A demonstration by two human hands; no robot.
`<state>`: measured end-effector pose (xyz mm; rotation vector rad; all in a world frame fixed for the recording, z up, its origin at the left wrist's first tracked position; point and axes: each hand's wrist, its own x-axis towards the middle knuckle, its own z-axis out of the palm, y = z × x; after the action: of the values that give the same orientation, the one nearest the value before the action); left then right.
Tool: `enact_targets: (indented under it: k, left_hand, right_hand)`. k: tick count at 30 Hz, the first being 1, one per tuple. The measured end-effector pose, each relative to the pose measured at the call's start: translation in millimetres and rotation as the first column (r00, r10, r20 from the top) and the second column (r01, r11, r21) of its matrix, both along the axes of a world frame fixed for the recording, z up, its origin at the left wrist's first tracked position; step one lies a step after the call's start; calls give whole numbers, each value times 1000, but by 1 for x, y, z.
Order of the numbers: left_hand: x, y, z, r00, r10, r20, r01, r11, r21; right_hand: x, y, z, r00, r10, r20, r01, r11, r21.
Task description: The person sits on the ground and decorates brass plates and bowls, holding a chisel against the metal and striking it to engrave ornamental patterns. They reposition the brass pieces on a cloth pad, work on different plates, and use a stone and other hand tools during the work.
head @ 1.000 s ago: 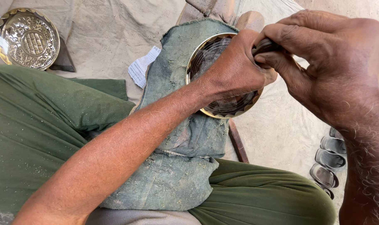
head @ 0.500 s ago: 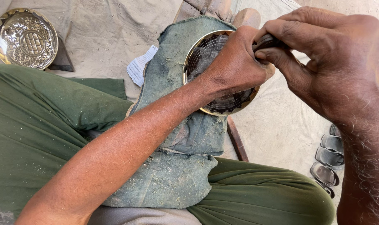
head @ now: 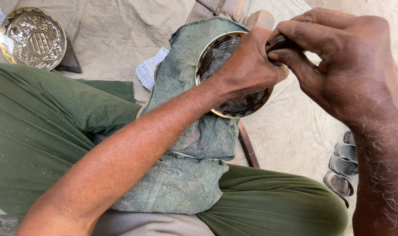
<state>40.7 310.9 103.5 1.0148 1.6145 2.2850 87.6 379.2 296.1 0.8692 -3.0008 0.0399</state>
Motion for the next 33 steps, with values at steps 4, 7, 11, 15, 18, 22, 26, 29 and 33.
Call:
enact_targets:
  k: [4, 7, 11, 15, 18, 22, 26, 29, 33]
  left_hand:
    - [-4, -31, 12, 991, -119, -55, 94, 938, -333]
    - [4, -79, 15, 858, 172, -483, -227, 972, -57]
    - [22, -109, 22, 818, 178, -546, -382, 878, -287]
    - [19, -98, 28, 925, 65, -374, -236, 871, -432]
    - [1, -100, 29, 928, -8, -371, -131, 929, -347]
    - [-24, -111, 31, 929, -169, -330, 26, 918, -396]
    - [-36, -113, 30, 887, -294, -357, 115, 888, -445]
    - [-35, -122, 21, 888, -171, -427, 28, 947, -321]
    - [-20, -156, 3, 794, 319, -517, -453, 878, -155]
  right_hand:
    - [3, -5, 7, 999, -38, 8, 38, 999, 23]
    - [10, -9, 7, 987, -148, 59, 147, 989, 14]
    - [13, -14, 6, 973, -202, 114, 203, 979, 2]
    - [14, -18, 7, 963, -227, 146, 212, 971, 109]
    - [15, -22, 6, 951, -238, 196, 204, 963, 179]
    - [18, -30, 7, 974, -131, 182, 57, 930, 364]
    - [13, -47, 15, 987, 32, 160, -138, 686, 714]
    - [4, -69, 10, 934, -34, 355, -283, 534, 797]
    - [-11, -90, 8, 741, -546, 391, -134, 450, 883]
